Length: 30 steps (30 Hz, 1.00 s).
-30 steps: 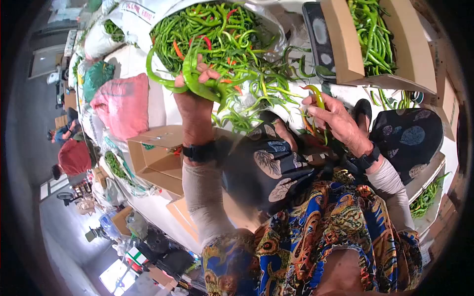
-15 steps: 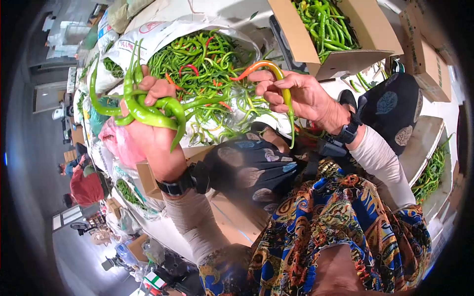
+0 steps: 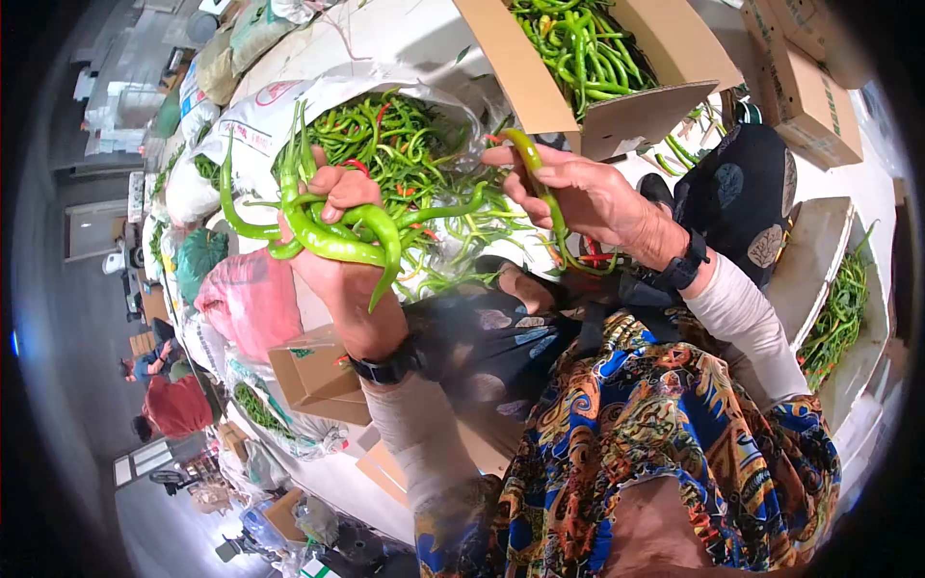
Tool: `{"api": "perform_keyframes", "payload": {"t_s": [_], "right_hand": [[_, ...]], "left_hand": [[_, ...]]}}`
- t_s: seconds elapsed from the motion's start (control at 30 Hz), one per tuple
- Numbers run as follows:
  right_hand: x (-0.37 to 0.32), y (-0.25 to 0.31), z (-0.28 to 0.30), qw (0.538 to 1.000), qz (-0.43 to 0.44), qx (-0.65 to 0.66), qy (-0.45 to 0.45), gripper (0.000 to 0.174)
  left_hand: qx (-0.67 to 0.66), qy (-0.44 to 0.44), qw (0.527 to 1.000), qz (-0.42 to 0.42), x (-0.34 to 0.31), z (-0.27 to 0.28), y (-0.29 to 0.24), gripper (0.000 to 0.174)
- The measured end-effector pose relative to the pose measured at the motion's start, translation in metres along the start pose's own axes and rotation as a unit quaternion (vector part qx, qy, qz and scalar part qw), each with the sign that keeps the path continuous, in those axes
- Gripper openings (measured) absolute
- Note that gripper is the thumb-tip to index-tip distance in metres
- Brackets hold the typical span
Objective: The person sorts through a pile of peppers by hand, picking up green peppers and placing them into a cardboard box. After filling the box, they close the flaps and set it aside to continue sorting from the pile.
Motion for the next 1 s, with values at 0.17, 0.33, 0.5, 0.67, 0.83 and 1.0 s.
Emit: {"api": "perform_keyframes", "payload": {"t_s": [0.17,0.33,0.5,0.67,0.83,1.0], "right_hand": [[-0.011,0.003,-0.003,0.982,0.006,-0.188,-0.033,0.053],[-0.018,0.021,-0.007,0.966,-0.019,-0.254,-0.039,0.049],[-0.019,0.069,-0.005,0.922,-0.012,-0.371,-0.112,0.042],[0.008,0.142,0.039,0.637,0.046,-0.755,-0.145,0.035],[0.011,0.127,0.040,0.456,0.095,-0.854,-0.233,0.034],[0.017,0.076,-0.017,0.772,0.047,-0.632,-0.057,0.033]], "left_hand": [[-0.017,-0.005,1.000,0.016,0.004,0.014,0.014,0.042],[-0.017,-0.029,0.999,-0.019,0.008,0.027,0.026,0.041],[-0.030,-0.033,0.999,-0.018,0.012,0.032,0.029,0.041],[-0.034,-0.039,0.998,-0.031,0.010,0.026,0.037,0.040],[-0.040,-0.045,0.997,-0.045,0.012,0.030,0.041,0.040],[0.046,-0.043,0.997,-0.048,0.012,0.040,0.052,0.039]]}}
Point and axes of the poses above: each hand's wrist, its own x-axis towards the middle knuckle, its own z-axis out of the back of the hand, y = z × x, the point moved 1 cm from there along x, towards the middle knuckle, and after that the axes turned 15 degrees about -x, right-handed, at the moved point
